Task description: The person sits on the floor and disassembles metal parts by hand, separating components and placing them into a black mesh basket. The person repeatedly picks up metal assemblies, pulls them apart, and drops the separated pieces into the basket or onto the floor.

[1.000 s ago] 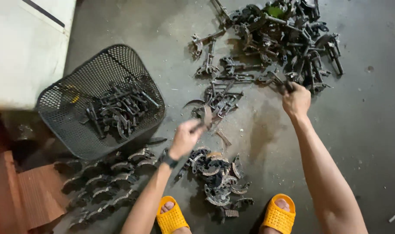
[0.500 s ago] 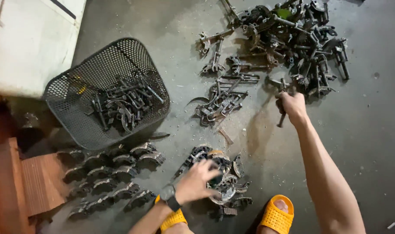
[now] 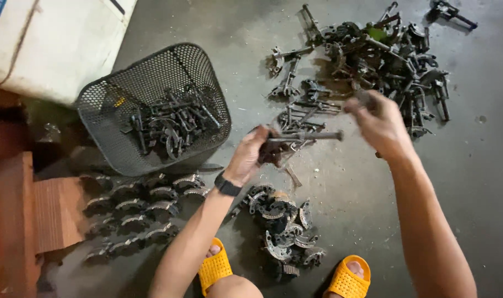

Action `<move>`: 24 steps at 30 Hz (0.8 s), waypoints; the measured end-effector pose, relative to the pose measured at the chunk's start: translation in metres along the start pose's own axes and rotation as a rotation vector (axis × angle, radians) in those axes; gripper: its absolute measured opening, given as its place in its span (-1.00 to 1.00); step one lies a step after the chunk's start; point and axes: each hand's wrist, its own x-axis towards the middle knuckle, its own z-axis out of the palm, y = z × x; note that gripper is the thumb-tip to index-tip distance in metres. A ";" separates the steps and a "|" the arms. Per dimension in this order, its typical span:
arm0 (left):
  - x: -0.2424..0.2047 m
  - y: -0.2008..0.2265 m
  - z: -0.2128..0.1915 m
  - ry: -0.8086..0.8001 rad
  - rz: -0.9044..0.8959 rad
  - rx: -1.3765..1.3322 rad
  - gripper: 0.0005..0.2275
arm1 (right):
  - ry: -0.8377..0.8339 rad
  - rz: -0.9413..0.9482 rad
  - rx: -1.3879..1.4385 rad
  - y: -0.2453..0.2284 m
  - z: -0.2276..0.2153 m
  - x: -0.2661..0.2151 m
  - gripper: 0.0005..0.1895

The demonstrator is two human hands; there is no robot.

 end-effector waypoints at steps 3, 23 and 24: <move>-0.024 -0.005 -0.007 0.120 0.108 -0.217 -0.49 | 0.169 -0.040 0.234 0.051 0.025 0.019 -0.72; -0.019 -0.053 -0.035 0.558 0.420 0.696 -0.67 | -0.253 0.273 -0.061 0.062 0.085 0.021 -0.82; -0.020 -0.050 -0.031 0.515 0.468 0.792 -0.65 | -0.261 0.249 -0.076 0.063 0.083 0.025 -0.76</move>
